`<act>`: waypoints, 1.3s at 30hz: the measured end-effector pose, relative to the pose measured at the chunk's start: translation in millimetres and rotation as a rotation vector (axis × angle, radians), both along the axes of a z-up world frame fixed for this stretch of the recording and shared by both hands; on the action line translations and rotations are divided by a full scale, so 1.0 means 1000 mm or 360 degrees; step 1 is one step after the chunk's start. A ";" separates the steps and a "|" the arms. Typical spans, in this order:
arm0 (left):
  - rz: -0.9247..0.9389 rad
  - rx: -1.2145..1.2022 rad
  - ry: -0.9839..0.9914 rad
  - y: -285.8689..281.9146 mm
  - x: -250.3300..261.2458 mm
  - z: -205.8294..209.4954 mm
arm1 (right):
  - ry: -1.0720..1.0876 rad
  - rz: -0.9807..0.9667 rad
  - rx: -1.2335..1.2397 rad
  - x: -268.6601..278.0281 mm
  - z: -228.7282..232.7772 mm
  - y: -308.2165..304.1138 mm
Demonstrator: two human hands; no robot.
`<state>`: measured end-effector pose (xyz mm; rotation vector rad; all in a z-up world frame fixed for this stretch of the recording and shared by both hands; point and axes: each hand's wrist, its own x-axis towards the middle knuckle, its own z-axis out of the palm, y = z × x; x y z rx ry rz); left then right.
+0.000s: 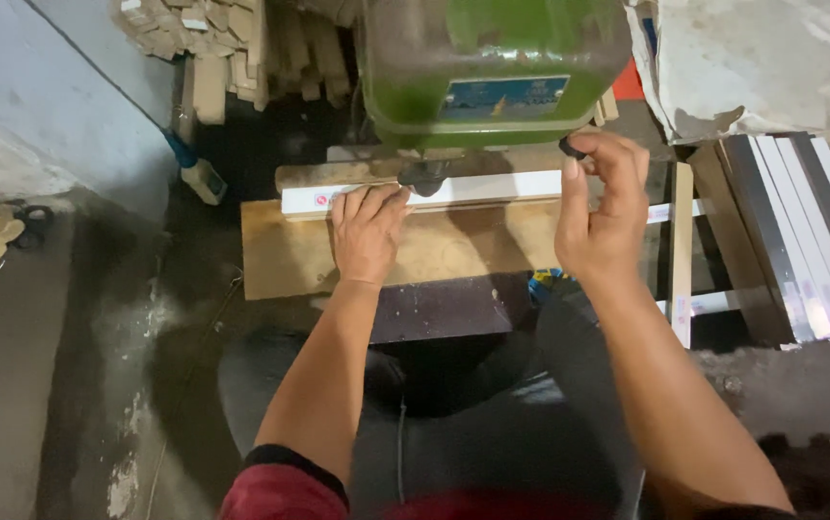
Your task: Positioning and punching holes in white strips using an industrial machine
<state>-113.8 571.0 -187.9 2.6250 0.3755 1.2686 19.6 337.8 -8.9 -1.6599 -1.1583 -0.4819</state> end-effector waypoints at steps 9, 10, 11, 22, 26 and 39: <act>0.0067 0.0094 0.0158 -0.006 -0.004 0.019 | -0.0035 -0.0156 -0.0151 0.015 0.044 0.012; 0.0058 0.0097 0.0150 -0.004 -0.002 0.021 | -0.0042 -0.0166 -0.0148 0.019 0.050 0.017; 0.0024 0.0081 0.0125 -0.005 -0.003 0.021 | -0.0021 -0.0134 -0.0137 0.021 0.055 0.019; -0.0009 0.0032 0.0085 -0.004 -0.006 0.018 | 0.1643 0.0448 0.0773 0.093 0.053 0.089; -0.0048 0.0012 0.0072 0.002 -0.003 0.022 | 0.1304 0.0409 0.0404 0.127 0.016 0.106; -0.0001 -0.0047 0.0123 0.001 -0.003 0.013 | 0.1756 0.0628 -0.0051 0.078 -0.075 -0.023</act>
